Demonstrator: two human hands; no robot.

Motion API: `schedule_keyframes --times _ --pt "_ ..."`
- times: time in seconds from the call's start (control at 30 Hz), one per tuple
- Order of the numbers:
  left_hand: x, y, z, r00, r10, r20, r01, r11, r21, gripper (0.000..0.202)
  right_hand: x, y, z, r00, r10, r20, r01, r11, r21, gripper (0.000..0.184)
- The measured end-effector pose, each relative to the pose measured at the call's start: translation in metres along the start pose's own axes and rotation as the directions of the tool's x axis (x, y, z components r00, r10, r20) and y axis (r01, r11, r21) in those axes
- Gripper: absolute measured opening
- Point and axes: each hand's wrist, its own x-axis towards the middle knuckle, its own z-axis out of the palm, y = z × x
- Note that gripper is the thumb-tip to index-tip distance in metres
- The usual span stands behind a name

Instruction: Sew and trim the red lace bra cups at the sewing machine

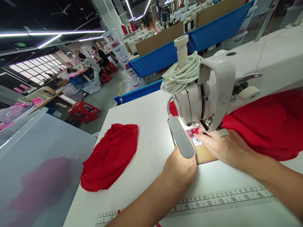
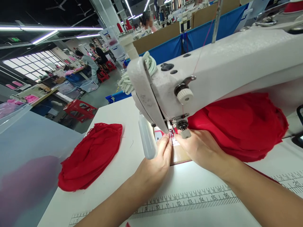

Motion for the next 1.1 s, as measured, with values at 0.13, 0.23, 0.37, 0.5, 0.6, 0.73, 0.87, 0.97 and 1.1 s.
schedule_keyframes --times 0.13,0.23,0.37,0.5,0.6,0.73,0.87,0.97,1.1 --pt "0.000 -0.001 0.001 1.000 0.009 0.009 -0.009 1.000 0.000 0.049 0.000 -0.001 0.001 0.999 0.012 -0.034 -0.010 0.999 0.050 0.027" --pt "-0.002 -0.002 0.004 1.000 0.021 -0.005 -0.021 1.000 -0.002 0.049 0.004 -0.004 -0.002 1.000 0.017 -0.009 -0.017 1.000 -0.002 0.023" --pt "-0.004 -0.004 0.007 1.000 0.027 -0.003 -0.027 1.000 0.003 0.042 0.009 -0.007 -0.008 0.999 0.042 0.029 -0.041 0.999 -0.031 0.023" --pt "-0.004 -0.005 0.006 0.999 0.033 0.012 -0.033 0.999 -0.009 0.038 0.008 -0.007 -0.008 1.000 0.020 -0.002 -0.020 1.000 -0.001 0.022" --pt "-0.003 -0.006 0.004 0.999 0.033 0.016 -0.033 0.999 -0.027 0.043 0.007 -0.007 -0.006 0.998 0.015 -0.069 -0.015 1.000 -0.011 0.022" --pt "0.000 -0.005 0.002 0.999 0.043 0.005 -0.042 0.996 -0.073 0.054 0.009 -0.008 -0.012 1.000 -0.004 -0.031 0.003 1.000 -0.005 0.024" --pt "0.003 -0.006 0.001 1.000 0.027 -0.003 -0.027 0.995 -0.100 0.054 0.012 -0.010 -0.019 0.999 0.040 0.029 -0.041 0.999 0.026 0.024" --pt "0.005 -0.006 -0.001 1.000 0.024 -0.001 -0.024 0.993 -0.119 0.051 0.010 -0.009 -0.017 0.995 0.091 0.049 -0.094 0.994 0.048 0.025" --pt "0.008 -0.008 -0.003 1.000 0.030 -0.009 -0.031 0.987 -0.160 0.047 0.006 -0.007 -0.011 0.992 0.118 0.054 -0.122 0.990 0.076 0.027"
